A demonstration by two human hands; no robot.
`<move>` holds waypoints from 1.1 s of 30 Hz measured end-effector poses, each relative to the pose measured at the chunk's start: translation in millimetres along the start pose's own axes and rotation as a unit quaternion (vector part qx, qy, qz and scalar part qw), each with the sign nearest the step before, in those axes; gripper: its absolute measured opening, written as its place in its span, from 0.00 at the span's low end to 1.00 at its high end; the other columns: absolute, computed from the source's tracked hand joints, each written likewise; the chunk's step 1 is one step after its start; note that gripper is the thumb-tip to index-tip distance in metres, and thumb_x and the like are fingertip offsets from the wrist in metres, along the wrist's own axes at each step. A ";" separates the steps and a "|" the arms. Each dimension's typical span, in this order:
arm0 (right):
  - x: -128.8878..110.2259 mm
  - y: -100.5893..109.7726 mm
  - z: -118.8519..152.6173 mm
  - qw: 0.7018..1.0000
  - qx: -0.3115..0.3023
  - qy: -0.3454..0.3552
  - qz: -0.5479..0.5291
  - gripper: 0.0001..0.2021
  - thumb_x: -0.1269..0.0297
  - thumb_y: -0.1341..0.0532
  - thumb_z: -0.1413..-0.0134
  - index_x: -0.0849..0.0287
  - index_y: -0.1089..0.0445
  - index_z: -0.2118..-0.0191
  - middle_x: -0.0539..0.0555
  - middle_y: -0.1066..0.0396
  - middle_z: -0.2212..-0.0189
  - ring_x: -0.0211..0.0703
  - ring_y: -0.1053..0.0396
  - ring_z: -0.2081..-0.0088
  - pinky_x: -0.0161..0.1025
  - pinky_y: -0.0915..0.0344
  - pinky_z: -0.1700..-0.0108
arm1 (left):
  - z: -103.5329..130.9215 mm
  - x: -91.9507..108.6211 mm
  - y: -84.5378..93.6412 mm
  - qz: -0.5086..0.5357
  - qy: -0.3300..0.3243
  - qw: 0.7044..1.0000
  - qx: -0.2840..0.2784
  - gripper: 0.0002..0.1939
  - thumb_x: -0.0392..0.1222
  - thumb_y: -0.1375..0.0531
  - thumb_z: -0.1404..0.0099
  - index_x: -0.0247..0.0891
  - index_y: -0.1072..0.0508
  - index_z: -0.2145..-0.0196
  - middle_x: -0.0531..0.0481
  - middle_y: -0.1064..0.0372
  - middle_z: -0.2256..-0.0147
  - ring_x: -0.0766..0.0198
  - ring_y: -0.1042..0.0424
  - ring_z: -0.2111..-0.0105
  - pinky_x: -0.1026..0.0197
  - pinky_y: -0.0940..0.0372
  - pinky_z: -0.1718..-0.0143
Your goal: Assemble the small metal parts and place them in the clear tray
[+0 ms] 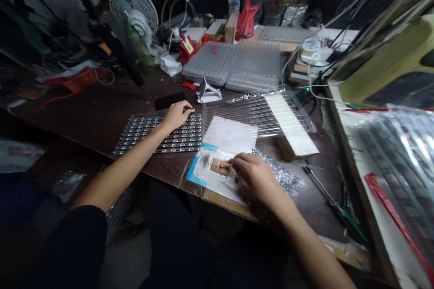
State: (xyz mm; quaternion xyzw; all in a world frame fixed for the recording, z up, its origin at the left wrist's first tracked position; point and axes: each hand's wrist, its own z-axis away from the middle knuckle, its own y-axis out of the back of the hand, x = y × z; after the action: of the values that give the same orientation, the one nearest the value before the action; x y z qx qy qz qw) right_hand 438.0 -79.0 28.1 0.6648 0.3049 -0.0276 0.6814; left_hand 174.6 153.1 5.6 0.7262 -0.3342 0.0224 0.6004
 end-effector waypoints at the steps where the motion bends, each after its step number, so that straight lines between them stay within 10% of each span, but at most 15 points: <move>1: 3.2 5.4 2.3 1.000 -0.005 -0.016 0.003 0.12 0.70 0.45 0.36 0.58 0.24 0.55 0.57 0.24 0.60 0.48 0.28 0.59 0.42 0.34 0.57 | 0.2 -2.4 2.2 -0.016 0.004 1.000 -0.004 0.07 0.38 0.42 0.36 0.37 0.24 0.62 0.45 0.23 0.61 0.57 0.27 0.61 0.56 0.35 0.54; 10: 17.5 18.0 17.7 0.996 -0.073 -0.057 -0.017 0.09 0.70 0.32 0.49 0.56 0.22 0.59 0.57 0.23 0.60 0.54 0.26 0.58 0.44 0.34 0.58 | -19.8 6.8 8.3 -0.111 -0.014 0.992 -0.049 0.09 0.37 0.42 0.38 0.39 0.22 0.62 0.45 0.25 0.57 0.54 0.28 0.54 0.53 0.38 0.47; 24: 12.7 16.9 15.1 0.993 -0.075 -0.038 -0.087 0.08 0.75 0.42 0.41 0.58 0.26 0.64 0.54 0.24 0.65 0.43 0.27 0.65 0.36 0.35 0.63 | -77.5 116.3 -58.3 -0.062 -0.083 0.994 -0.034 0.07 0.38 0.40 0.35 0.36 0.23 0.61 0.40 0.26 0.56 0.50 0.29 0.53 0.51 0.36 0.50; 28: 14.1 17.4 14.0 0.988 -0.016 -0.025 -0.153 0.08 0.74 0.43 0.39 0.60 0.26 0.59 0.58 0.24 0.60 0.45 0.27 0.61 0.39 0.34 0.58 | -52.1 118.5 -44.3 0.051 -0.072 0.996 0.006 0.05 0.36 0.42 0.34 0.35 0.27 0.60 0.44 0.25 0.61 0.56 0.27 0.58 0.55 0.34 0.54; 33: 10.9 18.6 12.9 0.984 0.031 -0.032 -0.171 0.10 0.76 0.44 0.40 0.62 0.27 0.60 0.59 0.26 0.61 0.46 0.28 0.60 0.39 0.34 0.58 | 47.1 126.9 -13.0 0.204 -0.087 0.975 -0.014 0.05 0.36 0.43 0.34 0.37 0.29 0.60 0.48 0.26 0.63 0.63 0.27 0.63 0.61 0.33 0.59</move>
State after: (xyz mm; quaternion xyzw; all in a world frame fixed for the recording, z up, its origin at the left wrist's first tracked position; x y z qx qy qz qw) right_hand 459.9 -84.8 38.9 0.6226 0.3911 -0.1740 0.6551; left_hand 262.3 53.8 36.4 0.6334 -0.5266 0.0767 0.5618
